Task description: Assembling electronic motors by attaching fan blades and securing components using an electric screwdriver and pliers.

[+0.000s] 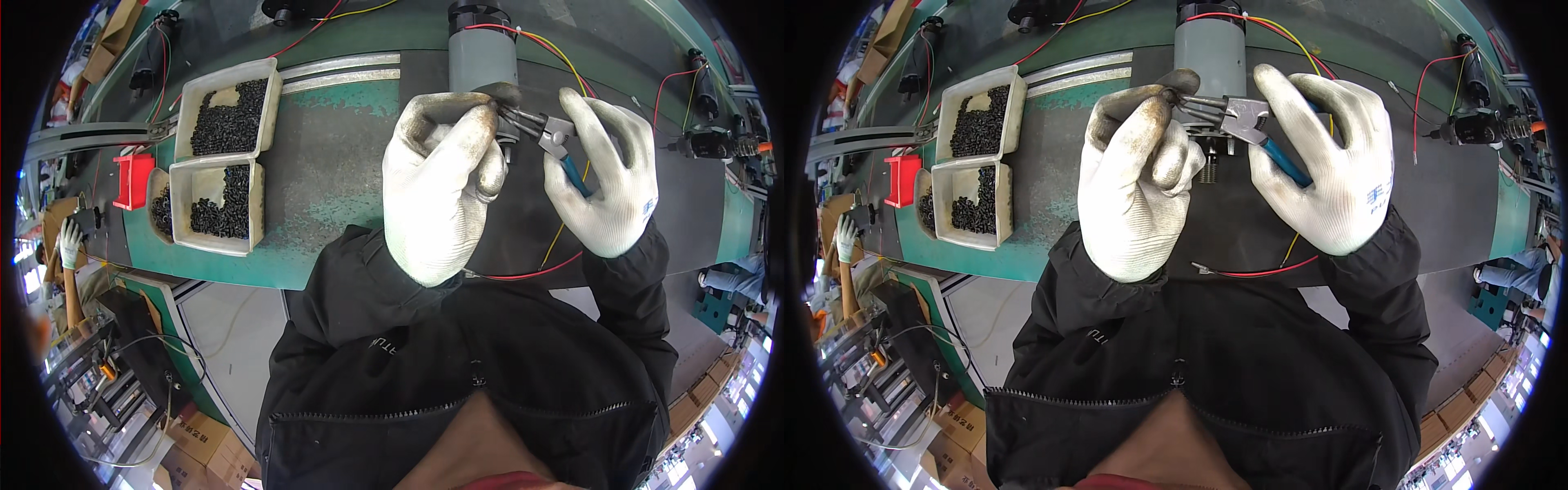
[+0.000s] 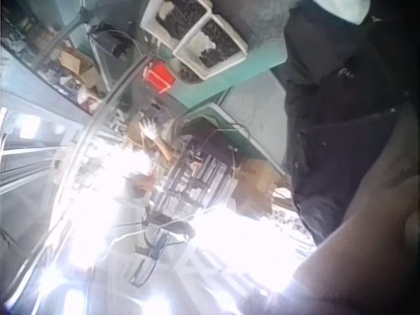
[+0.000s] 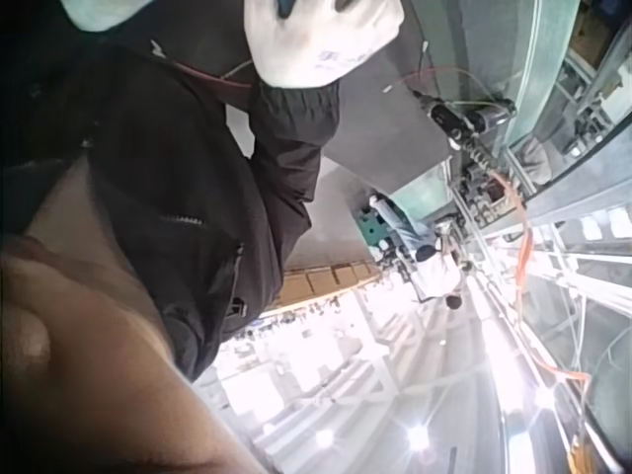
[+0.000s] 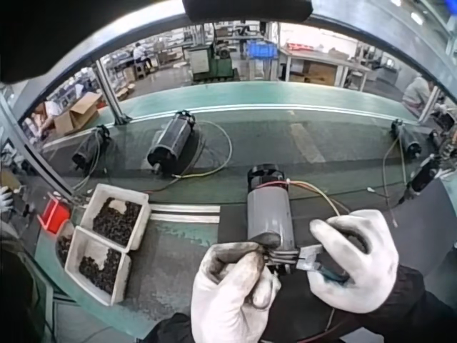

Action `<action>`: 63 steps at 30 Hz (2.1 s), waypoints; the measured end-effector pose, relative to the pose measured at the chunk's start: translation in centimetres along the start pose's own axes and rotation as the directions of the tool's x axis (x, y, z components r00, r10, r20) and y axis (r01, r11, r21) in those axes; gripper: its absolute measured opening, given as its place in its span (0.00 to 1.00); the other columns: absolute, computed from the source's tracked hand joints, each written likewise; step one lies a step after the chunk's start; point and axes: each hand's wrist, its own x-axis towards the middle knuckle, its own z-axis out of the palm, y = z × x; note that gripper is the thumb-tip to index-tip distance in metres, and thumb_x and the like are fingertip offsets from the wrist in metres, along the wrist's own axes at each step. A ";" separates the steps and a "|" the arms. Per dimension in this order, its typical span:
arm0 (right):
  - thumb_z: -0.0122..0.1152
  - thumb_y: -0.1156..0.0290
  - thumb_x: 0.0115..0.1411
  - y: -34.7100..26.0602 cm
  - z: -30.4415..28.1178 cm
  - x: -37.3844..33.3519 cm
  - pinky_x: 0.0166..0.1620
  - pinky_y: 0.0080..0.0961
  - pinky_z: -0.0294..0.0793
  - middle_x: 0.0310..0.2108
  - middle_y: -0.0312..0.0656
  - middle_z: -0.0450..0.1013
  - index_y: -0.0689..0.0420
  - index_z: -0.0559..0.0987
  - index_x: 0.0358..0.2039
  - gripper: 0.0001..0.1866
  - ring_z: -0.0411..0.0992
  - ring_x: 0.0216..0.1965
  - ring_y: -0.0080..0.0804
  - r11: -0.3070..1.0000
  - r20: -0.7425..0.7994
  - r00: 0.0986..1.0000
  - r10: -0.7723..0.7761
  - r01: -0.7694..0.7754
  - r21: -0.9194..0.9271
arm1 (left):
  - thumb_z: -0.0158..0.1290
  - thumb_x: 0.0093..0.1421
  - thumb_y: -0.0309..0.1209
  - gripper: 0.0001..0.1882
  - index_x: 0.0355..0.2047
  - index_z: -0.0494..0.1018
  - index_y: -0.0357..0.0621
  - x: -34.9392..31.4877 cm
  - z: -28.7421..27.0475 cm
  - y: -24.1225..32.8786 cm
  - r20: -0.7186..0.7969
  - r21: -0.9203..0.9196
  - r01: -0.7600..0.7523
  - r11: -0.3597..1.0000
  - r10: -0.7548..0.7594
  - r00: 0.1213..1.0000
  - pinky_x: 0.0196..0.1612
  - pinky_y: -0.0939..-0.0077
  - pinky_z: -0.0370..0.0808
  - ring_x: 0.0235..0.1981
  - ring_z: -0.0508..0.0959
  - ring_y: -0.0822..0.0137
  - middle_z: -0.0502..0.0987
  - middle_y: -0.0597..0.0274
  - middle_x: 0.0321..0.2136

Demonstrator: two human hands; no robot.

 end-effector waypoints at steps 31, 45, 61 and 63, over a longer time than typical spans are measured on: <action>0.54 0.81 0.36 3.5 -8.5 1.4 0.38 0.26 0.74 0.30 0.44 0.72 0.64 0.78 0.44 0.28 0.74 0.33 0.33 0.764 0.347 0.937 0.034 -0.249 0.596 | 0.73 0.27 0.34 0.57 0.58 0.56 0.31 2.3 1.4 4.9 0.792 0.535 -0.754 0.382 0.084 0.605 0.51 0.59 0.71 0.49 0.73 0.50 0.69 0.41 0.49; 0.57 0.84 0.35 -2.9 -14.5 3.9 0.31 0.31 0.66 0.27 0.46 0.66 0.64 0.76 0.42 0.27 0.67 0.29 0.40 0.979 0.475 0.876 -0.086 0.163 -0.123 | 0.62 0.30 0.63 0.38 0.28 0.76 0.37 0.5 3.0 2.8 0.874 0.444 -0.881 0.166 0.139 0.466 0.46 0.59 0.73 0.44 0.73 0.43 0.68 0.31 0.45; 0.65 0.72 0.44 4.5 2.1 -8.6 0.56 0.42 0.64 0.52 0.54 0.65 0.62 0.69 0.52 0.31 0.64 0.54 0.52 0.934 0.006 0.959 0.282 -0.276 0.228 | 0.73 0.28 0.51 0.52 0.53 0.65 0.40 1.7 1.1 3.7 0.840 0.444 -0.744 0.499 0.058 0.540 0.45 0.52 0.76 0.45 0.74 0.38 0.63 0.24 0.49; 0.70 0.65 0.42 0.8 2.2 -7.4 0.56 0.44 0.64 0.52 0.57 0.64 0.63 0.65 0.55 0.39 0.64 0.55 0.55 0.711 0.154 0.960 0.234 -0.277 0.646 | 0.75 0.23 0.49 0.52 0.50 0.68 0.40 2.1 1.3 3.2 0.833 0.468 -0.758 0.455 0.061 0.551 0.47 0.51 0.74 0.46 0.74 0.39 0.66 0.27 0.48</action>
